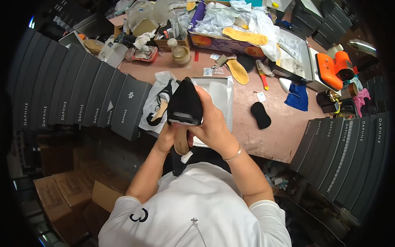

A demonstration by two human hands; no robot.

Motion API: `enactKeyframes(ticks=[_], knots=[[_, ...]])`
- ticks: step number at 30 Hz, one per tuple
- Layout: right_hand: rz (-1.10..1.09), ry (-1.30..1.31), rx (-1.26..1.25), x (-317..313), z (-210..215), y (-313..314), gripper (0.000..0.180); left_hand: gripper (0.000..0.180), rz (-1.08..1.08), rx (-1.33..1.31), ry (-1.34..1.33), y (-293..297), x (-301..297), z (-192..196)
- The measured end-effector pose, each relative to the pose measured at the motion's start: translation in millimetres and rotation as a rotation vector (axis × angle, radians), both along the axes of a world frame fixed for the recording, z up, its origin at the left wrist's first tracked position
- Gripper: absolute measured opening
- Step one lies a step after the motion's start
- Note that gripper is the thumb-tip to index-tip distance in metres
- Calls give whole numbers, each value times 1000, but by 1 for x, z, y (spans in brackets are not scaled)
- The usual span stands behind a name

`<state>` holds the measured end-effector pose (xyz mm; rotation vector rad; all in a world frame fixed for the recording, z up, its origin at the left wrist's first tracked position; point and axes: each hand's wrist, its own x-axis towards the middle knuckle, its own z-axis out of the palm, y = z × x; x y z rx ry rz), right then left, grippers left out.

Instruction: Packaging black high-heeled shoes into boxes with tissue paper and applying final touches.

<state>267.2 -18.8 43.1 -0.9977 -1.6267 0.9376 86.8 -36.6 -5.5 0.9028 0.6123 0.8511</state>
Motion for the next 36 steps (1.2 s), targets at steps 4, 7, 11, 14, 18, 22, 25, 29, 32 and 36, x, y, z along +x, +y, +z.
enactKeyframes(ticks=[4, 7, 11, 14, 18, 22, 25, 29, 32, 36], knots=[[98, 87, 33, 13, -11, -19, 102, 62, -67, 113, -67, 20, -13, 19], [109, 67, -189, 38, -46, -44, 95, 62, -74, 39, -63, 20, -19, 19], [204, 139, -484, 42, -64, -84, 81, 50, 42, -322, -294, 20, -14, -12], [262, 91, -382, 24, -54, -89, 79, 54, -106, -437, -642, 17, -6, -45], [143, -112, -226, 1, -41, -83, 54, 50, 70, -770, -907, 5, 7, -51], [-13, -254, 19, -5, -30, -74, 40, 50, -18, -972, -1077, 3, 6, -56], [-67, -174, -16, -1, -23, -70, 39, 48, -71, -1055, -1204, -4, 9, -52], [12, -81, -7, 1, -24, -72, 37, 59, -223, -925, -1385, -14, 20, -63], [-15, -39, -13, -3, -22, -77, 30, 55, -169, -1011, -1322, -14, 23, -57], [46, -54, 34, -4, -23, -82, 34, 59, -236, -896, -1211, -12, 28, -42]])
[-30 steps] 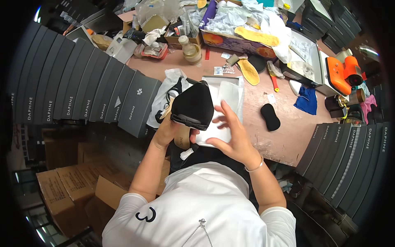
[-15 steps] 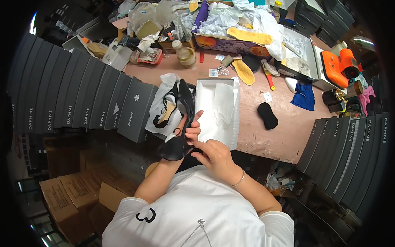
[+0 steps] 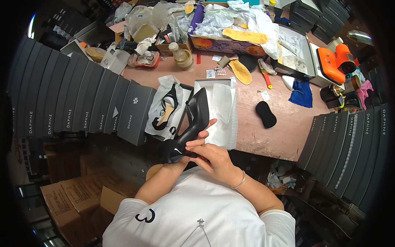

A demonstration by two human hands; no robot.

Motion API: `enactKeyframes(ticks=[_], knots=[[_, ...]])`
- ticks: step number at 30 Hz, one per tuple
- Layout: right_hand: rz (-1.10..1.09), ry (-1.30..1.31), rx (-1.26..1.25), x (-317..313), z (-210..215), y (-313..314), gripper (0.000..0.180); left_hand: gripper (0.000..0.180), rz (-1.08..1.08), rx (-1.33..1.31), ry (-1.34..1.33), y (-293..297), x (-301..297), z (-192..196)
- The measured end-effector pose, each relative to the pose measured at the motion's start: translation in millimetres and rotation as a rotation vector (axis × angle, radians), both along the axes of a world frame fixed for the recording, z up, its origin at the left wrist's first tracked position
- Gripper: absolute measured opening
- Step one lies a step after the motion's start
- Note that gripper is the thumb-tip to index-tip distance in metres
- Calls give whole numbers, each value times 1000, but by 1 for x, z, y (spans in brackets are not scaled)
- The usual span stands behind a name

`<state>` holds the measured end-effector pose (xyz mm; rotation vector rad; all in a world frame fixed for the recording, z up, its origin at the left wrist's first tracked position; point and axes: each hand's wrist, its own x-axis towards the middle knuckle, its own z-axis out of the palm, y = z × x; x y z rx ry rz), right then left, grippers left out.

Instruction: Packaging black high-heeled shoes into boxes with tissue paper and applying final touches.

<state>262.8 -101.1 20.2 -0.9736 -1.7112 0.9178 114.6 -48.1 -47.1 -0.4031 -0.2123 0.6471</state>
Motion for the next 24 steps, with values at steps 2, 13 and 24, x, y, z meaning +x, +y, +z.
enactKeyframes(ticks=[2, 13, 24], knots=[[27, -11, 24, -2, 0, -1, 36, 62, -42, 69, 0, 4, 0, -2], [12, 17, -92, 11, 10, 4, 22, 62, -103, 244, 243, 16, -15, -1], [224, 517, -1070, -50, -86, 65, 55, 39, 324, 127, 809, -3, -155, 5]])
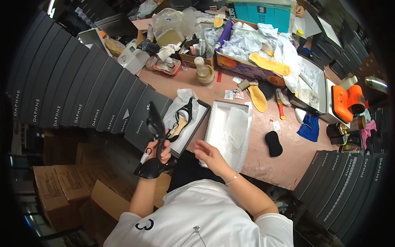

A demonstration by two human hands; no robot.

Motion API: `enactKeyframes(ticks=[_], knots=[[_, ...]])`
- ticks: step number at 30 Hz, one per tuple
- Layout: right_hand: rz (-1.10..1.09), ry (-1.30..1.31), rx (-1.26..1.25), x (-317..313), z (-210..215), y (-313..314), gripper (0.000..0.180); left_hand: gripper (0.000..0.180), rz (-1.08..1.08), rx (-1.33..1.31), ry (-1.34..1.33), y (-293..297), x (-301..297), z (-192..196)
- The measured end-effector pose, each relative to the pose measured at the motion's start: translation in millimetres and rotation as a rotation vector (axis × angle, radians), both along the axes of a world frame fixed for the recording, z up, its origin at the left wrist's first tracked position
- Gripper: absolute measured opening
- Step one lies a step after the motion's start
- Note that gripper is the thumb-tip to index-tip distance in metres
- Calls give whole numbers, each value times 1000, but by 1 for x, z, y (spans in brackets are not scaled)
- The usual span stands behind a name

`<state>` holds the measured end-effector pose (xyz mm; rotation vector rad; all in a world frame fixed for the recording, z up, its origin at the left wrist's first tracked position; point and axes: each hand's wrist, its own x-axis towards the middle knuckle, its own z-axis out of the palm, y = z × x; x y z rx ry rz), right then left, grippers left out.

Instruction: Packaging black high-heeled shoes into boxes with tissue paper and applying final touches.

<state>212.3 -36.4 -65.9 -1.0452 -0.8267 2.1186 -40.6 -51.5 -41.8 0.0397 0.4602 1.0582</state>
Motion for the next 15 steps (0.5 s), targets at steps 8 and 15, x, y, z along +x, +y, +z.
enactKeyframes(ticks=[8, 15], knots=[[-119, -31, -542, -128, -115, 88, 45, 21, 423, -94, 235, -31, -19, -13], [-263, -58, -440, -124, -102, 74, 35, 25, 358, -127, 559, -7, -14, -5]])
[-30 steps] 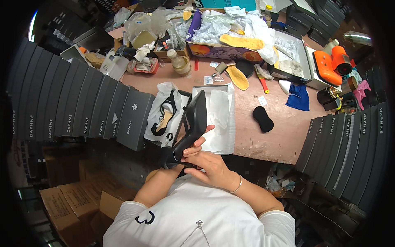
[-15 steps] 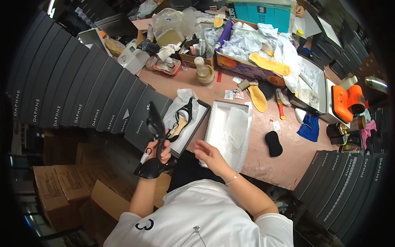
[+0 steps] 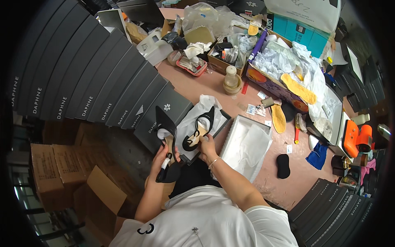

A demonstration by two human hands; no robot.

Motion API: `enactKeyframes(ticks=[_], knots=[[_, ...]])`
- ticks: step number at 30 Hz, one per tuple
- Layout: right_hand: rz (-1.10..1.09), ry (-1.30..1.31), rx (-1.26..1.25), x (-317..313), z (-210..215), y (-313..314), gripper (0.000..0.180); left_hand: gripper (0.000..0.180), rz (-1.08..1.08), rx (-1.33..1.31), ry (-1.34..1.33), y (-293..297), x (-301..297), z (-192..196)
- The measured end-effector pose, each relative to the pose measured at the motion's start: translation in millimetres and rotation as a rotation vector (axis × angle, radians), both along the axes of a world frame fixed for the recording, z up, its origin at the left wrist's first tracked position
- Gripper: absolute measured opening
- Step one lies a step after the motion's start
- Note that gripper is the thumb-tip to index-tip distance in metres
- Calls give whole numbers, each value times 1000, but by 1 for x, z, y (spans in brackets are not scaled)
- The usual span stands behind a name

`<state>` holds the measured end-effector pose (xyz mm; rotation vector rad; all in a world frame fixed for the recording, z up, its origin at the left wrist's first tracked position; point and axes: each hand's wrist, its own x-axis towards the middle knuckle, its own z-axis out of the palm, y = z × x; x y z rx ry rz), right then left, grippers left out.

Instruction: Packaging black high-heeled shoes into boxes with tissue paper and applying final touches.

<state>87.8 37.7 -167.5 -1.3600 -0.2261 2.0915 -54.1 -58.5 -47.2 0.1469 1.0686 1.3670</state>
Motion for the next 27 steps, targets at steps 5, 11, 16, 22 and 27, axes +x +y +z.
enactKeyframes(ticks=[5, 11, 16, 22, 27], knots=[[-59, 500, 23, 81, 20, -25, 26, 33, -288, 68, -385, 11, 1, -25], [-35, 981, 268, 177, 79, -84, 71, 51, -509, 300, -1307, 20, 87, -29], [-210, 1133, 265, 197, 91, -118, 107, 51, -516, 101, -1401, 2, 139, -18], [-286, 1223, 220, 198, 93, -140, 103, 49, -478, 7, -1444, -7, 159, -12], [-325, 1223, 148, 199, 98, -146, 100, 47, -436, -9, -1347, -10, 163, -4]])
